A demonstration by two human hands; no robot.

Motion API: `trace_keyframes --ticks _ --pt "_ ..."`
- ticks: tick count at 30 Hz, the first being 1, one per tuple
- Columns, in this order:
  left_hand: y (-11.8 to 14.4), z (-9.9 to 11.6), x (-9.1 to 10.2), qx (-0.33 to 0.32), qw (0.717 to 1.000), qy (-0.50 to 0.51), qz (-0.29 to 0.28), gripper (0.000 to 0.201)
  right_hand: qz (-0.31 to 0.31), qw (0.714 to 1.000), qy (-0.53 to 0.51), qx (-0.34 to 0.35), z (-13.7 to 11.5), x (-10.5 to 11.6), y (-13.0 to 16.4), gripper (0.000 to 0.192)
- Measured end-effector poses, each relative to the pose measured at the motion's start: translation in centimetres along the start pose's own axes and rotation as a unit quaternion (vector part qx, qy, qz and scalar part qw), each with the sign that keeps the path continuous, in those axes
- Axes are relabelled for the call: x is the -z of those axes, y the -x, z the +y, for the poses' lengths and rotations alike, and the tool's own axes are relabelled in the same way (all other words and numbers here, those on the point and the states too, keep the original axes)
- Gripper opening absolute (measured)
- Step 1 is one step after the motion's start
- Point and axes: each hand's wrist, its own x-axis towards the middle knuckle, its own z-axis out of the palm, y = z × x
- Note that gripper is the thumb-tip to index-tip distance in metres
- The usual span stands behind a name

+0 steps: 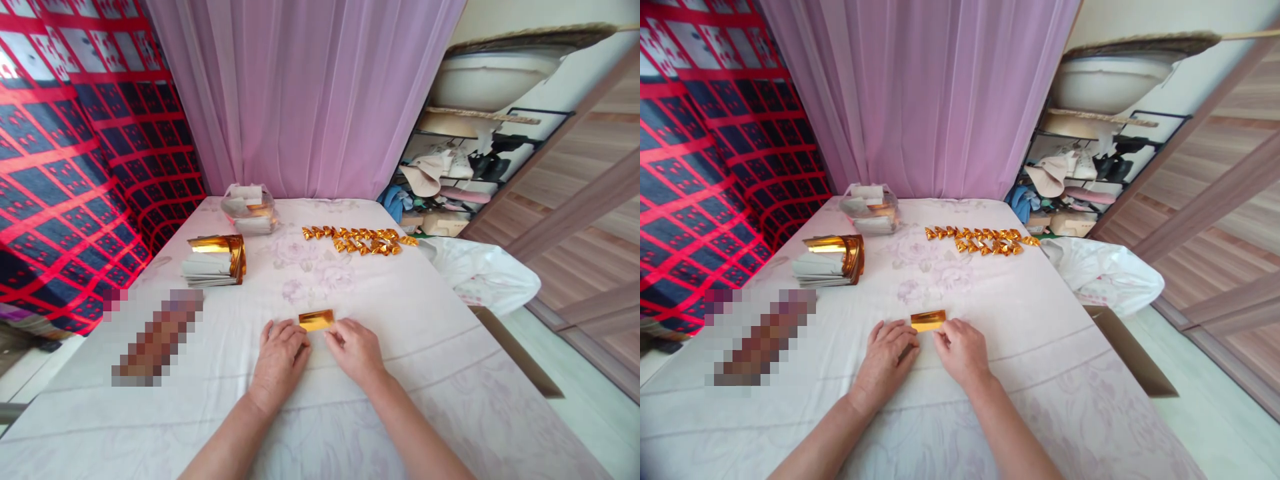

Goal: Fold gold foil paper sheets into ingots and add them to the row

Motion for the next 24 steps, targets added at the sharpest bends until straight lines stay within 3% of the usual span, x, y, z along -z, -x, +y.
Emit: trace_keyframes --ticks 6,12,24 --pt "0.1 0.1 -0.3 0.019 1.0 -0.009 0.004 0.01 -0.002 0.999 -0.012 0.04 -0.4 -1.2 0.6 0.017" --pt "0.1 0.5 0.0 0.03 0.999 0.009 0.012 0.012 0.038 0.997 -0.016 0.07 -0.6 -1.1 1.0 0.016" --pt "0.0 0.6 0.0 0.04 0.999 0.006 0.015 0.012 0.002 0.998 -0.036 0.042 -1.2 -1.1 1.0 0.016"
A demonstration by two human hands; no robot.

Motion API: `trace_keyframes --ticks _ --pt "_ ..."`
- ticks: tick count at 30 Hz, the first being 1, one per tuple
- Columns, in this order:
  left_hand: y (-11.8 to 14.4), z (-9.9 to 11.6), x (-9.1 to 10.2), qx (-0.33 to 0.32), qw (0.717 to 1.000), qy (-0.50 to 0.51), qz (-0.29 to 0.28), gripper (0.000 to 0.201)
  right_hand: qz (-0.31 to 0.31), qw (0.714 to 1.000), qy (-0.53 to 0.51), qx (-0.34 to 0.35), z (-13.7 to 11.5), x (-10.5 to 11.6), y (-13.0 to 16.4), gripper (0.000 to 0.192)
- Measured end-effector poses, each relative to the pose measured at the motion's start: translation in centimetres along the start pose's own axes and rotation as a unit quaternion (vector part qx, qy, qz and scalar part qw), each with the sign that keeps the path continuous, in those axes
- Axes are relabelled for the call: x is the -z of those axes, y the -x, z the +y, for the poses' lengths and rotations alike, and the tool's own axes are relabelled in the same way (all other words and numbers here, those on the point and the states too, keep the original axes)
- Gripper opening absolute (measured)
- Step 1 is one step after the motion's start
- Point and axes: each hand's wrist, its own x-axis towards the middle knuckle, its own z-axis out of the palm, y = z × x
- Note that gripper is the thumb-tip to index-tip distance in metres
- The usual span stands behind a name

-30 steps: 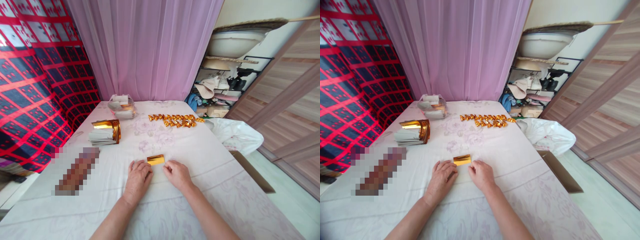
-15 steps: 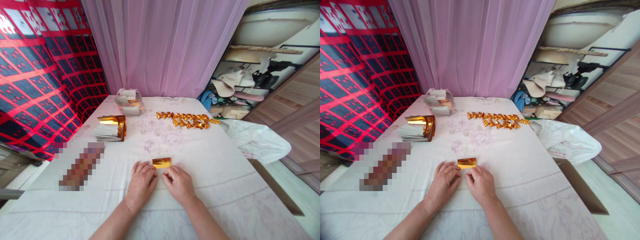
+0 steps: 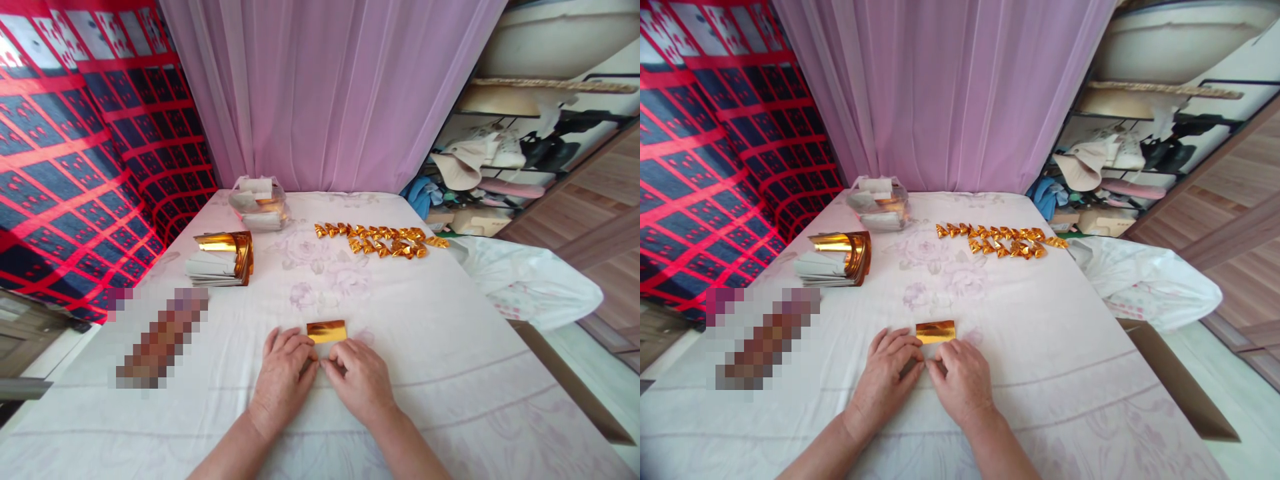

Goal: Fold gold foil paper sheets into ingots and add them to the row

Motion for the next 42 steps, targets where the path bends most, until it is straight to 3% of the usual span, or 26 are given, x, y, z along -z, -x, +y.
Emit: trace_keyframes --ticks 16,21,35,42 --pt "-0.2 0.0 0.4 -0.002 1.0 -0.001 -0.029 0.011 -0.108 0.982 0.048 -0.149 0.9 2.5 -0.1 0.017" --pt "-0.1 -0.2 0.3 -0.005 1.0 0.001 -0.022 0.012 -0.134 0.976 0.046 -0.164 0.8 3.1 -0.5 0.017" --pt "-0.1 -0.3 0.5 -0.015 1.0 -0.007 -0.022 0.015 -0.085 0.985 0.009 -0.151 1.5 2.6 -0.1 0.019" --pt "-0.2 -0.3 0.6 -0.01 0.999 -0.003 -0.031 0.008 -0.075 0.985 0.0 -0.155 1.4 2.5 -0.1 0.017"
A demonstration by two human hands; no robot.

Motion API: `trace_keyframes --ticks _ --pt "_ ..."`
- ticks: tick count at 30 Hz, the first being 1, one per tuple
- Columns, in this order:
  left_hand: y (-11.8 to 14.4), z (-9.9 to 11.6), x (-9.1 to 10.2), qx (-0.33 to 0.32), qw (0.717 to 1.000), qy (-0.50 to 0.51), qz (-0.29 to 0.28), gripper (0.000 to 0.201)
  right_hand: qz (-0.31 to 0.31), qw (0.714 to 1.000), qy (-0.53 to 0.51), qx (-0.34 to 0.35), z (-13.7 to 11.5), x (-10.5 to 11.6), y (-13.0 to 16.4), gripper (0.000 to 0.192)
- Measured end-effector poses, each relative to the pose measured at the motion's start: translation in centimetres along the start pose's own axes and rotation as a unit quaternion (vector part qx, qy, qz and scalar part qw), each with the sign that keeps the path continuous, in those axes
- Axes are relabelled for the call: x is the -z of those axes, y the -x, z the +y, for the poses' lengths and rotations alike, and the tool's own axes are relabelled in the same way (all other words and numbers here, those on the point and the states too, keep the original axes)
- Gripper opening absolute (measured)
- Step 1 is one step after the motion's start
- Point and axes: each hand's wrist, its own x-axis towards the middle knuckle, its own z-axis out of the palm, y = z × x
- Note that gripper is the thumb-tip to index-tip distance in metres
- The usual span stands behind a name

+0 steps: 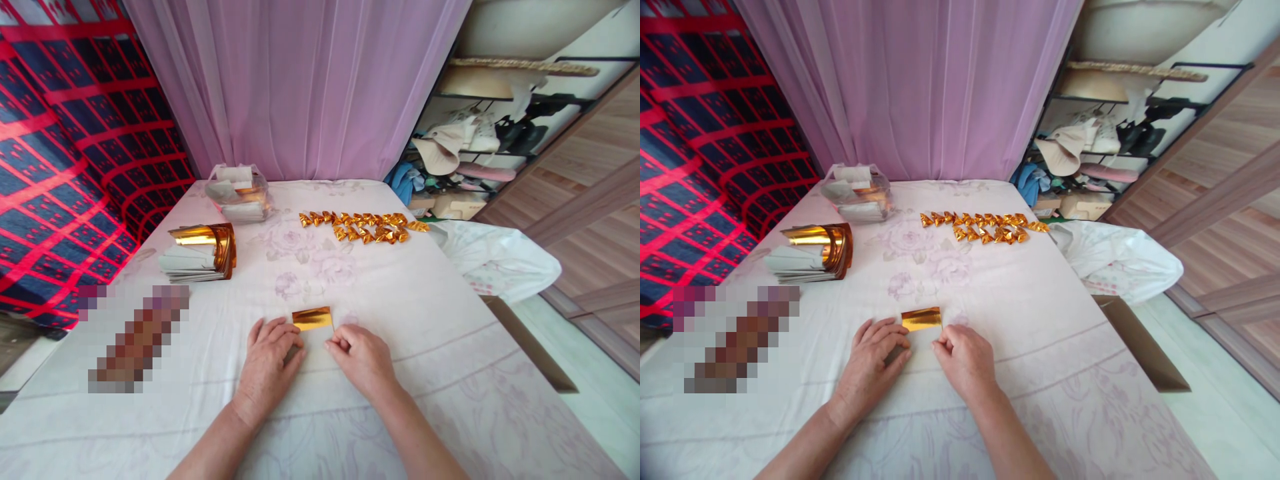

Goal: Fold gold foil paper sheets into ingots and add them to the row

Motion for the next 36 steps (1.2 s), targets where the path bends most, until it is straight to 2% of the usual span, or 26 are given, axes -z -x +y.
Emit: trace_keyframes --ticks 6,22,36 --pt "0.02 0.09 0.06 0.005 1.0 -0.002 -0.003 0.01 -0.017 1.0 0.003 -0.013 -0.26 0.2 0.01 0.017" --pt "0.05 -0.13 -0.18 -0.017 1.0 -0.008 0.022 0.012 0.003 1.0 -0.001 0.004 0.04 0.03 -0.01 0.017" --pt "-0.03 -0.1 0.04 -0.022 0.999 -0.009 0.021 0.012 0.017 1.0 0.005 0.013 -0.11 -0.09 0.05 0.018"
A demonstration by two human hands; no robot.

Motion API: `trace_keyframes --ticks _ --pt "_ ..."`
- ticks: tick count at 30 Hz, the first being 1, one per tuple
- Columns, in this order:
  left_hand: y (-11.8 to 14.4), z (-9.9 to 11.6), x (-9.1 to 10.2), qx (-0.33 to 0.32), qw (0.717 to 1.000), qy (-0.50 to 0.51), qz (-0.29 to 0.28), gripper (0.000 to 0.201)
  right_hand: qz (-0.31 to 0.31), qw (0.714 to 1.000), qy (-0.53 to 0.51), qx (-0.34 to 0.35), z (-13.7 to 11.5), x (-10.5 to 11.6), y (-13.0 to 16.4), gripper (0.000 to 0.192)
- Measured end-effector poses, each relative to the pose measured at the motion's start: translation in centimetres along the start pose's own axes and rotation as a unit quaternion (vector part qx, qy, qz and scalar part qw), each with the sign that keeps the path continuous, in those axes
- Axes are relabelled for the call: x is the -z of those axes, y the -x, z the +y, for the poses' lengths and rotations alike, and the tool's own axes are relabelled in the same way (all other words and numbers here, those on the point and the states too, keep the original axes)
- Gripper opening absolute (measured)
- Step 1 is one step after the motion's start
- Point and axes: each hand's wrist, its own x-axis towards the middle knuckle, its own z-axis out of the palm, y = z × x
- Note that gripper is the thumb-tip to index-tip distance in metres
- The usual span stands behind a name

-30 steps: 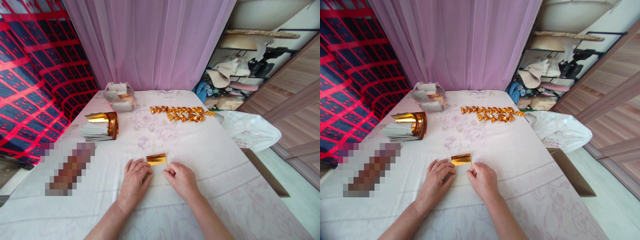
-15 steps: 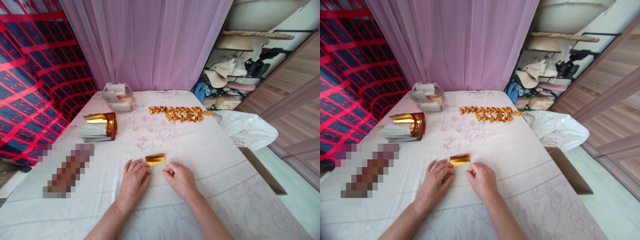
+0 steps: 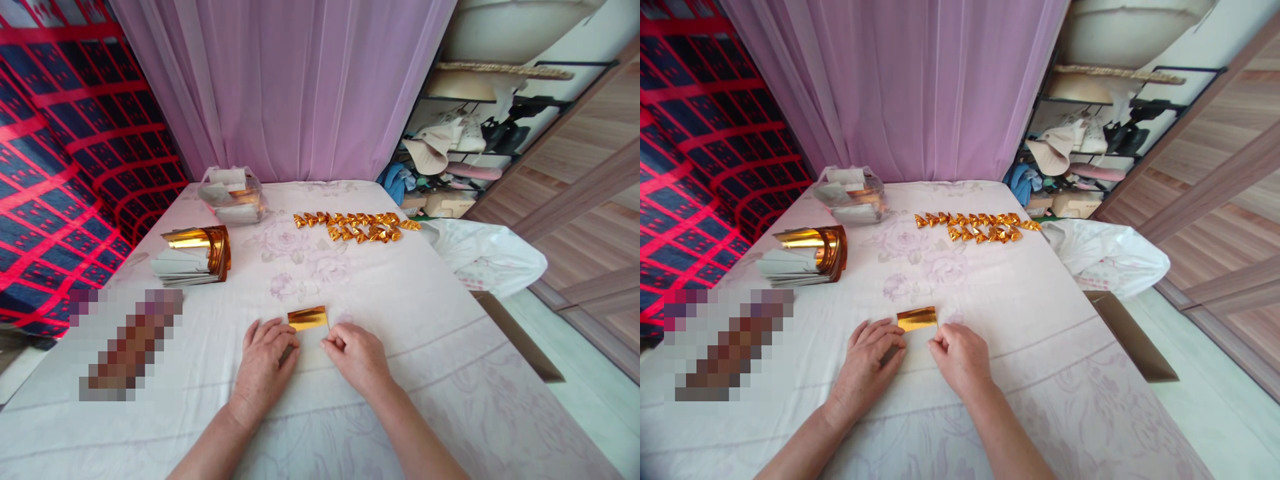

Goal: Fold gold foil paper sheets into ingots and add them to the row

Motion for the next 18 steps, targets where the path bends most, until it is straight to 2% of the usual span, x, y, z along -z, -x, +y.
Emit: trace_keyframes --ticks 10,18 --pt "0.0 -0.1 0.0 0.013 1.0 0.006 -0.011 0.01 -0.007 1.0 -0.001 -0.009 -0.1 0.1 -0.1 0.019" --pt "-0.1 -0.2 -0.1 0.01 1.0 0.011 -0.009 0.01 -0.057 0.998 0.001 -0.014 -0.5 1.3 -0.5 0.014"
